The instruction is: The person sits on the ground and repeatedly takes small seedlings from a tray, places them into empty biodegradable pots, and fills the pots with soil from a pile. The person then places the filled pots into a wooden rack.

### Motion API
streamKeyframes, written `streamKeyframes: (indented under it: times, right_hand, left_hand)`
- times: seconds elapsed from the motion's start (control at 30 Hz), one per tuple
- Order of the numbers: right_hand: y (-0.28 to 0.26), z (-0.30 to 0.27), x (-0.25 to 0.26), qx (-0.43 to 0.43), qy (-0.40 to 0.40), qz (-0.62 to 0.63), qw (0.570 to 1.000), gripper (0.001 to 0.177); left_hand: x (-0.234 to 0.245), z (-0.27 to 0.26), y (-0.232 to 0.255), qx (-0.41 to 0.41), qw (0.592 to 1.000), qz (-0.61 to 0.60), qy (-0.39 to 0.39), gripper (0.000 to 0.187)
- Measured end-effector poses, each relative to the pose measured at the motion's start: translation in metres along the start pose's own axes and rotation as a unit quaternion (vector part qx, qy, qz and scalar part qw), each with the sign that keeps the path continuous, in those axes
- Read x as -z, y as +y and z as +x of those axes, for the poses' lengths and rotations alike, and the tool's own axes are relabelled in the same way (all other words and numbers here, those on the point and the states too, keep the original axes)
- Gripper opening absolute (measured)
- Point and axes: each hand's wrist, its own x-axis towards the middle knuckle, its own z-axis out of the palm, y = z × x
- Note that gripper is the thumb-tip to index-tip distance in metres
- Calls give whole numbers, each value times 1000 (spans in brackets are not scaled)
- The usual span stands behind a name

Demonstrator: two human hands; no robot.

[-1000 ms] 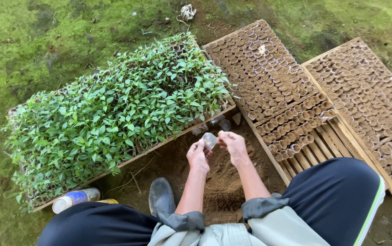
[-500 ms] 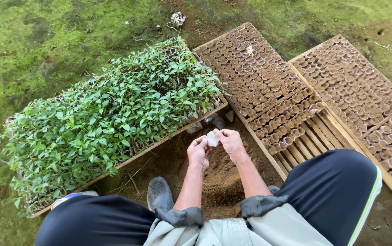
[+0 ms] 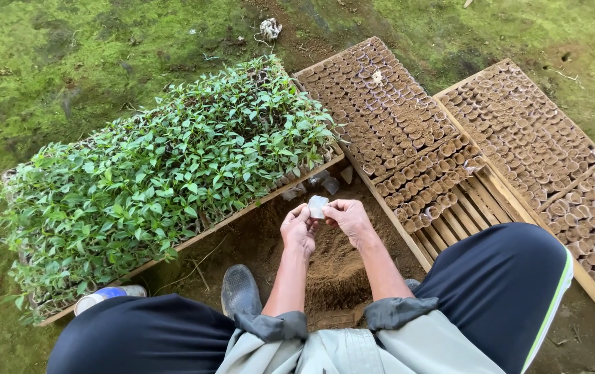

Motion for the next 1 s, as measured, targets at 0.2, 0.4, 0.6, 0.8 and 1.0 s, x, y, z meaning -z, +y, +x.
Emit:
streamKeyframes:
  times: [0.2, 0.4, 0.6, 0.8, 1.0]
  right_hand:
    - [-8, -3, -5, 44, 44, -57, 996, 6]
    - [13, 6, -6, 70, 137, -272, 950, 11]
    - [2, -4, -10, 112, 114, -318, 934, 17]
    - [-1, -9, -12, 111, 97, -307, 940, 17]
    - [2, -9, -11, 77, 85, -300, 947, 16]
  left_hand:
    - [9, 4, -13, -114, 979, 158, 58, 11]
    - [-1, -43, 11, -229, 903, 364, -23, 31]
    - [2, -36, 4, -210, 913, 318, -144, 56]
    - [4, -34, 5, -207, 891, 396, -82, 44]
    - [1, -42, 6, -283, 855, 432, -36, 12]
